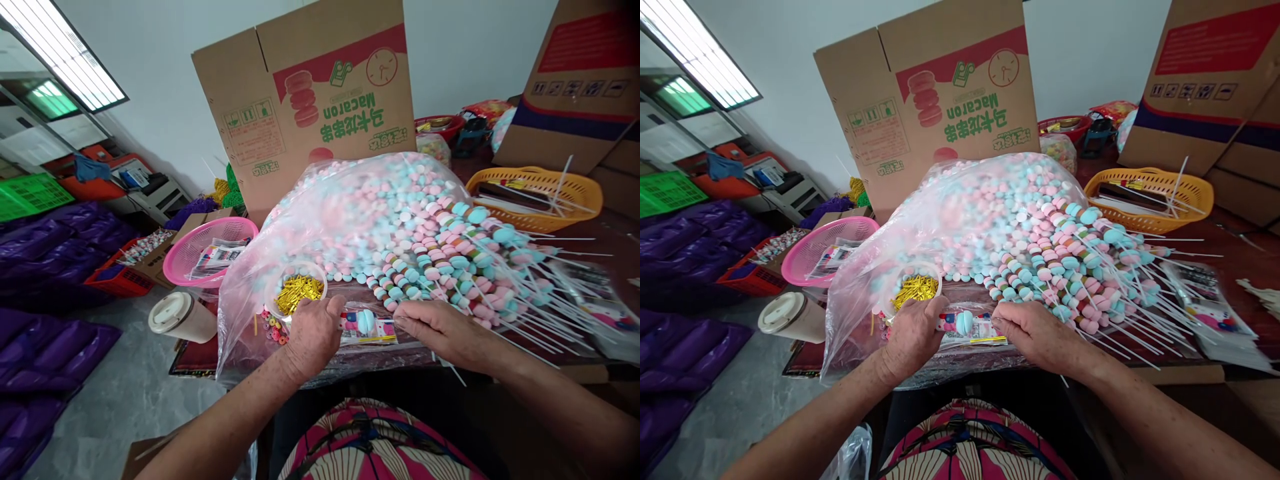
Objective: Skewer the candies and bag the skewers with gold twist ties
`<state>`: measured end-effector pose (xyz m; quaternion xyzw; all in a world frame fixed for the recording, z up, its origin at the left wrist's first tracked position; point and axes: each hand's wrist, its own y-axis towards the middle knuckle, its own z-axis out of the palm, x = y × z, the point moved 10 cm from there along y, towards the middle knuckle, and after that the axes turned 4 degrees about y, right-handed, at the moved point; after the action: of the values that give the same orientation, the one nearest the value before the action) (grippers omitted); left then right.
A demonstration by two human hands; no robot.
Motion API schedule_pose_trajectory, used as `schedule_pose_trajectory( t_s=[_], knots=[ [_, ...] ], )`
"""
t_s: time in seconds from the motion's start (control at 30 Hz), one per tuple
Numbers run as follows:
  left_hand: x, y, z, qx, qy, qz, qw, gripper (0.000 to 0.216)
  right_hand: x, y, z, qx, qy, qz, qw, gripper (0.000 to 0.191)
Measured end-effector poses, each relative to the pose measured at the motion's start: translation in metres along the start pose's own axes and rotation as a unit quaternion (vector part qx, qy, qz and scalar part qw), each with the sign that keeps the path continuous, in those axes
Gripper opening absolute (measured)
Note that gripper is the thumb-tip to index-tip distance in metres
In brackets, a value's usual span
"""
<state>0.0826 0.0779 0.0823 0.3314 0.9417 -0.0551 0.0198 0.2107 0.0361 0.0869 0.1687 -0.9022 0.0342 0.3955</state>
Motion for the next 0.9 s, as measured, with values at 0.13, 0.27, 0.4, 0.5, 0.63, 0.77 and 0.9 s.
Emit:
schedule_pose_trajectory(
  t_s=[0.13, 0.27, 0.4, 0.5, 0.63, 0.77, 0.9],
  knots=[
    [-0.027, -0.007, 0.006, 0.168, -0.296, 0.144, 0.929, 0.046, 0.019, -0.007, -0.004, -0.035, -0.141, -0.121, 0.982, 0.030],
    [-0.032, -0.011, 0.015, 0.274, -0.426, 0.160, 0.847, 0.045, 0.034, -0.011, -0.006, -0.051, -0.202, -0.185, 0.961, 0.029],
    [-0.035, -0.006, 0.022, 0.274, -0.417, 0.154, 0.853, 0.044, 0.038, -0.010, -0.010, -0.076, -0.208, -0.186, 0.957, 0.029],
    [-0.046, -0.003, 0.017, 0.220, -0.386, 0.171, 0.880, 0.049, 0.028, -0.003, -0.014, -0.075, -0.207, -0.140, 0.965, 0.030],
    [-0.026, 0.006, 0.020, 0.112, -0.194, 0.022, 0.974, 0.039, 0.019, 0.007, -0.017, -0.061, -0.226, -0.081, 0.969, 0.032],
    [-0.011, 0.005, 0.025, 0.063, -0.199, -0.069, 0.976, 0.031, 0.026, 0.008, -0.011, -0.079, -0.270, -0.085, 0.956, 0.026],
    [-0.004, 0.004, 0.027, 0.059, -0.254, -0.076, 0.962, 0.039, 0.031, 0.005, 0.007, -0.051, -0.275, -0.091, 0.956, 0.023]
  ],
)
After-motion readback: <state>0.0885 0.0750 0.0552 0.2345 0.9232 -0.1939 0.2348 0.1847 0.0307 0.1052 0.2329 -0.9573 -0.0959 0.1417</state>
